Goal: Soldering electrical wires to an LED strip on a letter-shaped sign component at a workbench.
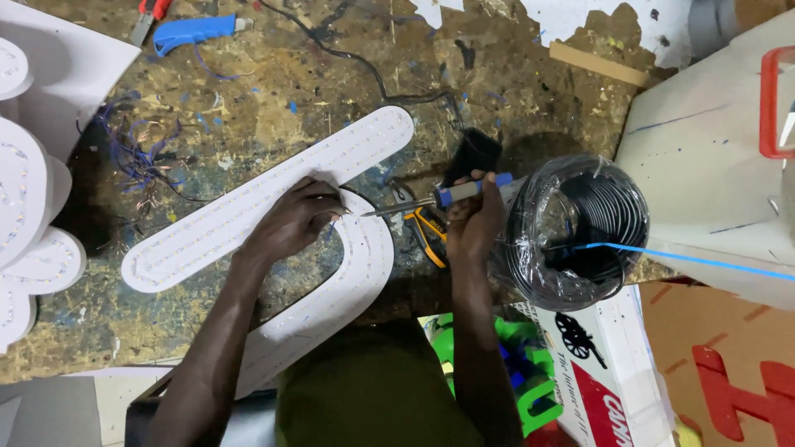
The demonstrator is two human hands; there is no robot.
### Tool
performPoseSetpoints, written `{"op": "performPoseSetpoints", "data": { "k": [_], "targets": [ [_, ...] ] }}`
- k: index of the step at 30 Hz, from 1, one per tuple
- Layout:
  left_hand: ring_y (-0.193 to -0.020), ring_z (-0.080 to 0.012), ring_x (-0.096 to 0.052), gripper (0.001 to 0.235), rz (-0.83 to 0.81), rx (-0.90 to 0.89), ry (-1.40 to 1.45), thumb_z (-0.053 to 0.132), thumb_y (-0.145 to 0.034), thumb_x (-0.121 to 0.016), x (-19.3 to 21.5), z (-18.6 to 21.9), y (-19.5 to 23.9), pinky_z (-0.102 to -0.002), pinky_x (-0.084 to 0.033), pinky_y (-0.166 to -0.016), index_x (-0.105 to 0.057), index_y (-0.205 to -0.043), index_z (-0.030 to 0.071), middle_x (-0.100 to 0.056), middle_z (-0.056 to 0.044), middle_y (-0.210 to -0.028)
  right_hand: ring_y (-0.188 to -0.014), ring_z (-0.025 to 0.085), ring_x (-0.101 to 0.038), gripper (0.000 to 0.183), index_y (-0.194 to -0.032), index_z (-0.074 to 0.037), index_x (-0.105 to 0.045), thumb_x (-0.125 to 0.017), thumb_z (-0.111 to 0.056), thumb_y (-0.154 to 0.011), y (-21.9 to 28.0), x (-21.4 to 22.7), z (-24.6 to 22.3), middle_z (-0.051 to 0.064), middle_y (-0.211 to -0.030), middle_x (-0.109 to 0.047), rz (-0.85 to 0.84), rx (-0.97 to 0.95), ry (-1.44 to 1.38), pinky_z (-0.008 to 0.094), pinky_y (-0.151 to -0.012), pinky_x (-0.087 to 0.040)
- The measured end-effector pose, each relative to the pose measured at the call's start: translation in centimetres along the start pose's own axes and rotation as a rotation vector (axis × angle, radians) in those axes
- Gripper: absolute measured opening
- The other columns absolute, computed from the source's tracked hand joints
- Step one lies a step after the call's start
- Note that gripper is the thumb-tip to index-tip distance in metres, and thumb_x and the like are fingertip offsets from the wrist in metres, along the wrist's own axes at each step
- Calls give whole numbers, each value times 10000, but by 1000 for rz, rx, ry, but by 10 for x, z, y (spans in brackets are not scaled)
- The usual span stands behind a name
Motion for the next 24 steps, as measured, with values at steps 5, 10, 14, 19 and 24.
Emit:
{"op": "performPoseSetpoints", "data": {
  "k": [5, 10, 14, 19, 24],
  "targets": [
    [-1143, -346, -674, 96, -24, -77, -69, 110, -1074, -750, -3, 1, -4, -502, -579, -1023, -816, -1130, 151, -731, -70, -1118, -697, 94, -622, 342, -1269, -107, -696, -545, -412, -1235, 12, 3, -2, 87, -1001, -759, -84, 150, 145, 277, -604, -569],
    [-1158, -330, -674, 132, -19, -88, -157, 135, -994, -819, -7, -3, -5, -494, -590, -1034, -808, -1124, 160, -723, -64, -1128, -619, 111, -625, 338, -1237, -89, -682, -514, -382, -1250, 21, 14, 11, 108, -963, -761, -30, 185, 177, 283, -558, -552],
    [-1163, -322, -670, 141, -34, -120, -152, 109, -1005, -784, -8, -9, -4, -480, -589, -1040, -823, -1138, 137, -706, -74, -1126, -576, 143, -655, 321, -1219, -67, -679, -529, -349, -1247, 29, 16, 16, 136, -936, -759, 0, 219, 132, 292, -517, -574],
    [-1177, -329, -652, 131, -68, -177, -176, 127, -1022, -778, -4, -11, -2, -473, -571, -1050, -811, -1148, 127, -701, -73, -1180, -576, 130, -671, 313, -1226, -61, -686, -579, -355, -1220, 42, 23, 32, 118, -933, -764, 83, 218, 75, 268, -507, -575],
    [-1074, -346, -664, 257, -70, -172, -125, 59, -955, -773, 5, -2, -4, -469, -563, -1026, -785, -1211, 60, -698, -124, -1116, -587, 135, -687, 316, -1196, -61, -695, -624, -370, -1191, 43, 23, 29, 129, -909, -767, 134, 215, 77, 268, -502, -567]
  ]
}}
Point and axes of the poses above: each hand's wrist, its own y-axis away from the middle knuckle, its own x-axis out of the back of the hand, z = x × y, the point moved 6 cm from there along -y, towards the middle knuckle
